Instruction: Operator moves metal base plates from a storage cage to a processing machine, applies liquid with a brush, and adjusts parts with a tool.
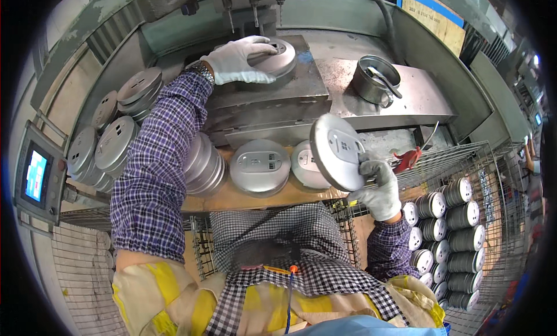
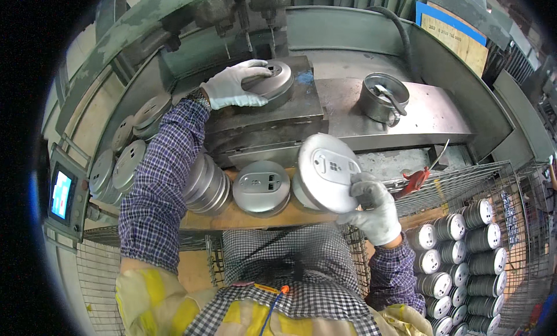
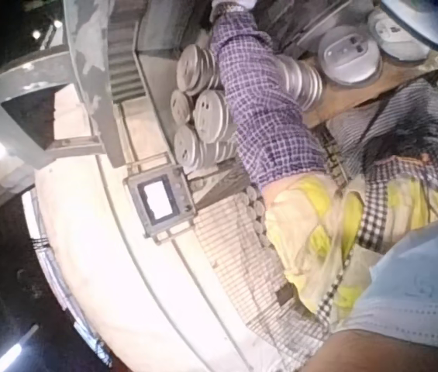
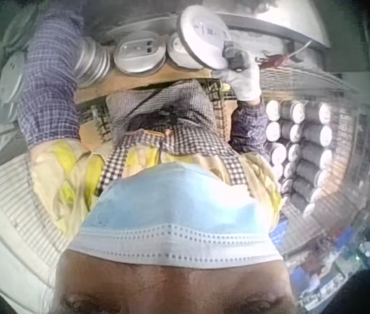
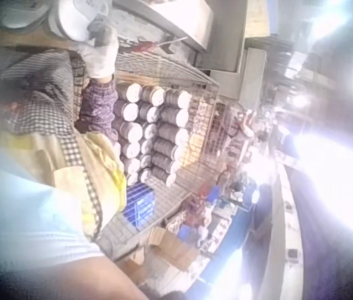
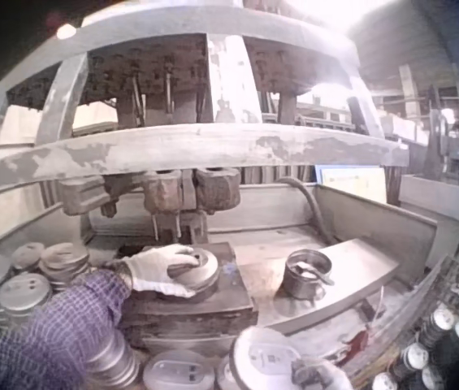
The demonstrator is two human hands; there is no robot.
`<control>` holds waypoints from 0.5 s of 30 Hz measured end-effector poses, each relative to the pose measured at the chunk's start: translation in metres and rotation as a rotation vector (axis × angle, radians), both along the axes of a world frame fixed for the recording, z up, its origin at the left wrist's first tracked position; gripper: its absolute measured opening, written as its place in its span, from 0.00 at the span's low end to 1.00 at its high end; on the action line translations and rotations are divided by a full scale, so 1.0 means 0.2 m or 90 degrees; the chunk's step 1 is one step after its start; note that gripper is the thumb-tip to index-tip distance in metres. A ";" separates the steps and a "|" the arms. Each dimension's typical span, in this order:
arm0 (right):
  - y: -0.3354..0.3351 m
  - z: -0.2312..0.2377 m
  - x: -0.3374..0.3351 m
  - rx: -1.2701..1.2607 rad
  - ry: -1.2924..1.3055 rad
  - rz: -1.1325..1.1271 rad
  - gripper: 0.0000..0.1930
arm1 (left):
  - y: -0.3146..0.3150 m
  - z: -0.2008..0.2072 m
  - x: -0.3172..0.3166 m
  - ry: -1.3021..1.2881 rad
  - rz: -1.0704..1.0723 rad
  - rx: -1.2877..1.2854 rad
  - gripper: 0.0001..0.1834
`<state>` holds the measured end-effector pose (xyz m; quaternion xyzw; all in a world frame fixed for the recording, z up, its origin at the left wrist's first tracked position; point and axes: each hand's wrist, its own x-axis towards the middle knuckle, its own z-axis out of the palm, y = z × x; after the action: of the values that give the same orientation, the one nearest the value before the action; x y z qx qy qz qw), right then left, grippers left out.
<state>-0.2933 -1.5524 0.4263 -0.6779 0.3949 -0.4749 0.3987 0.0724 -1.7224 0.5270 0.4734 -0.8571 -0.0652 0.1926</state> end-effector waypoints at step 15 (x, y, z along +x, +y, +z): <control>0.08 0.03 -0.04 -0.030 0.062 -0.022 0.31 | 0.07 0.03 0.01 -0.046 0.040 0.004 0.44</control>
<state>-0.3009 -1.5361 0.4332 -0.7025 0.4142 -0.4572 0.3549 0.0738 -1.7077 0.5328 0.5030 -0.8479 -0.0448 0.1617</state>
